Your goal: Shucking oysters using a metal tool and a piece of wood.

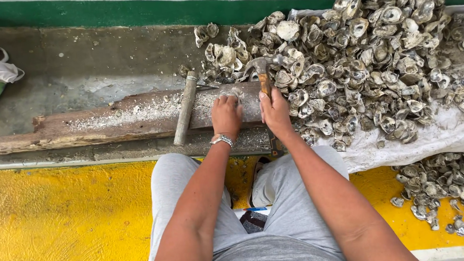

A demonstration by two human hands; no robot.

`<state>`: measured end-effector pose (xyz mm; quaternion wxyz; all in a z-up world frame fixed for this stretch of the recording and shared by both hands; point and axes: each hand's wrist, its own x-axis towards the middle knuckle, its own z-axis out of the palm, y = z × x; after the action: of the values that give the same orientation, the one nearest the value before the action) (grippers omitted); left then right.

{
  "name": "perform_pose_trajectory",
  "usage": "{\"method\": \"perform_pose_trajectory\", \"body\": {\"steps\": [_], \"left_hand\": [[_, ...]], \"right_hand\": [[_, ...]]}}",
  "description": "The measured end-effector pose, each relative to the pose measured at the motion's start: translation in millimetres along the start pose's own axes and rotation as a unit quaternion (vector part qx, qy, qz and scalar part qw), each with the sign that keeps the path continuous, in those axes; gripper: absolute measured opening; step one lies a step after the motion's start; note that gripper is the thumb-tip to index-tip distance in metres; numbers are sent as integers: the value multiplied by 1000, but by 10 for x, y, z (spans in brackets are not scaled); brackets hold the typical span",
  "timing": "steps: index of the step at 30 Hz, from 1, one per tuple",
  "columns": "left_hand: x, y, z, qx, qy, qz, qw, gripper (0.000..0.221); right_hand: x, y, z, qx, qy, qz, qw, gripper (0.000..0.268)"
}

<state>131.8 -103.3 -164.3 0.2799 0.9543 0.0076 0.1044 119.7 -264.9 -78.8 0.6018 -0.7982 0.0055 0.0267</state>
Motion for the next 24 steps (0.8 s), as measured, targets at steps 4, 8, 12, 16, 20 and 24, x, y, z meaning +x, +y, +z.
{"method": "perform_pose_trajectory", "body": {"steps": [4, 8, 12, 16, 20, 24], "left_hand": [[53, -71, -336, -60, -11, -23, 998, 16], [15, -142, -678, -72, 25, 24, 997, 17], [-76, -325, -581, -89, 54, 72, 992, 16], [37, -243, -595, -87, 40, 46, 994, 13], [13, -187, -536, -45, 27, 49, 997, 10], [70, -199, -363, -15, 50, 78, 996, 10]], "right_hand": [[6, 188, 76, -72, 3, -31, 997, 23], [-177, 100, 249, -190, 9, -128, 973, 22], [-333, 59, 417, -262, -59, -87, 959, 26], [-298, 24, 393, -242, -50, -113, 962, 23], [-294, 51, 447, -227, -29, -46, 972, 22], [-265, 45, 427, -266, -7, -60, 962, 22]]}}
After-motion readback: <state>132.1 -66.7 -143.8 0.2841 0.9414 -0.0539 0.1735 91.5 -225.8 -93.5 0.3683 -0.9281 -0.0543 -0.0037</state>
